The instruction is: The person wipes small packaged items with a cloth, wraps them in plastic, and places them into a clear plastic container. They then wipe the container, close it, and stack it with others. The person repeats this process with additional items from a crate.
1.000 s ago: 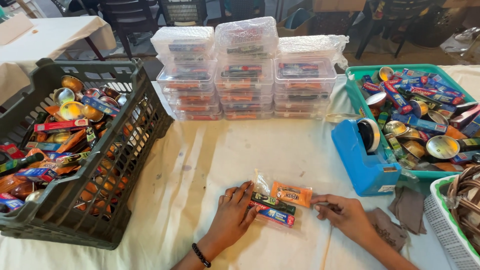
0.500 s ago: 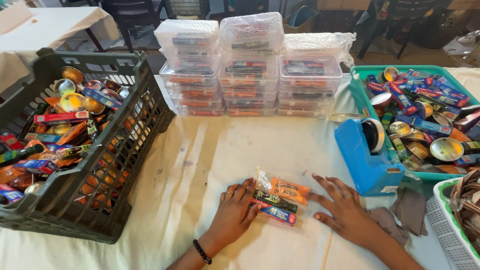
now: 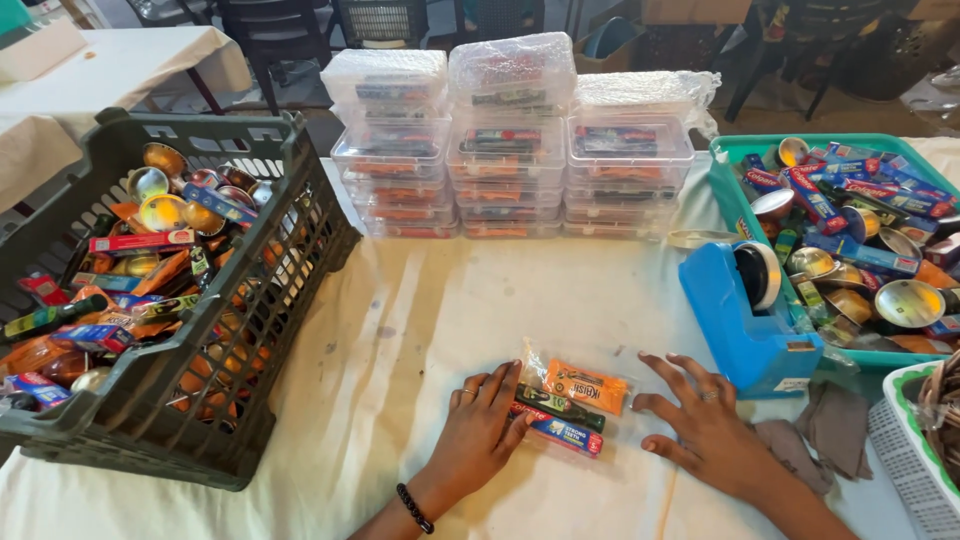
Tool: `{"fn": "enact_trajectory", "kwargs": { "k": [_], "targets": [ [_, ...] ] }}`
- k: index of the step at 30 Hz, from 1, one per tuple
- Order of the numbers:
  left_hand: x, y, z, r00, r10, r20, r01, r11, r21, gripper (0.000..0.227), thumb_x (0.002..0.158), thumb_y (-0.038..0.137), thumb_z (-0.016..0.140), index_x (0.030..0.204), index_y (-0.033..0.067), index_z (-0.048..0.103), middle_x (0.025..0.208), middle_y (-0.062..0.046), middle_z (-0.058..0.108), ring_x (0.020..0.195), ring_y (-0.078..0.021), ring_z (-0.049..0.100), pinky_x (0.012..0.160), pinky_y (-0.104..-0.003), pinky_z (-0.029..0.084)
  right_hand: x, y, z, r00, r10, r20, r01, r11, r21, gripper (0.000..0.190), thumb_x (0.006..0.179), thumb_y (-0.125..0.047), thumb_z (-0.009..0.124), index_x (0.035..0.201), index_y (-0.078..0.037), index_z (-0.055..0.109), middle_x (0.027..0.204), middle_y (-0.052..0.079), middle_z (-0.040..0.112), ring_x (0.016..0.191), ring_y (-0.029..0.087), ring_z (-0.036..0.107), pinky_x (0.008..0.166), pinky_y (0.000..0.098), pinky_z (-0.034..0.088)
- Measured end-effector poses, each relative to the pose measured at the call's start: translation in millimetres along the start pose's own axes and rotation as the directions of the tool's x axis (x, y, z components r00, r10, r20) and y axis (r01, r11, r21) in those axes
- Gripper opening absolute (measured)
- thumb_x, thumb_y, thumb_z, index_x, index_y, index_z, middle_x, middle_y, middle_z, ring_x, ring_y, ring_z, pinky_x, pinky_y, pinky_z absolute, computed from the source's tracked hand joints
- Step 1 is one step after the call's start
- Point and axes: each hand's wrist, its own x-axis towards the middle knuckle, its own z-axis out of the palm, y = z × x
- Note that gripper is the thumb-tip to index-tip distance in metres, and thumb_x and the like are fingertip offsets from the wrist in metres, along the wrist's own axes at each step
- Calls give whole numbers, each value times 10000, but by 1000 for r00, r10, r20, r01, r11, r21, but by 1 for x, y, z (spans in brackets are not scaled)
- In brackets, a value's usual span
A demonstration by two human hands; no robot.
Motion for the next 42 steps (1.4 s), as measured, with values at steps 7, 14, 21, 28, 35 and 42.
{"fn": "enact_trajectory", "kwargs": {
  "k": [7,14,21,28,35,42],
  "targets": [
    [0,-1,1,1000,9,-4,-9,1000,-6,681,973,269,630,1512,-45,356,1510,-208,463,1281,-388,437,1001,-499,363,1,-1,-5,999,-49,11,49,999,21,539,892,-561,551,1377,-334,613,1687,66,185,1471,404,187,1086,641,193],
    [-1,1,-2,1000,-2,8,2,1000,-14,687,977,269,630,1523,-41,351,1501,-205,467,1281,-385,441,1005,-493,368,-9,19,-6,958,-259,124,251,965,80,534,918,-641,574,1411,-437,592,1732,77,117,1528,399,117,1080,616,136],
    [-1,0,-1,1000,19,-7,-19,1000,-9,682,984,275,627,1518,-47,352,1508,-215,463,1286,-395,436,1011,-500,362,-8,25,-7,944,-305,129,306,952,9,821,854,-731,567,1549,-327,397,1726,163,11,1518,474,33,1094,684,82],
    [0,0,-1,1000,0,-10,0,1000,-1,691,978,289,631,1522,-37,358,1490,-204,476,1279,-391,442,1011,-504,362,3,12,2,959,-269,87,275,959,-70,753,876,-678,544,1556,-383,411,1721,142,43,1526,431,60,1088,676,101],
    [-2,-3,4,999,24,-25,-23,999,26,678,976,283,625,1513,-39,364,1512,-208,466,1281,-389,442,1005,-510,361,13,-5,9,955,-288,-73,269,944,-192,680,911,-718,404,1510,-397,396,1674,85,98,1527,404,91,1057,653,149],
    [0,-3,6,1000,4,-7,-4,1000,2,646,997,289,601,1520,-3,359,1583,-192,392,1308,-397,424,1028,-508,352,15,-9,11,977,-214,-1,210,962,-171,720,942,-761,244,1556,-411,383,1704,43,112,1520,358,79,1116,653,111]
  ]
}}
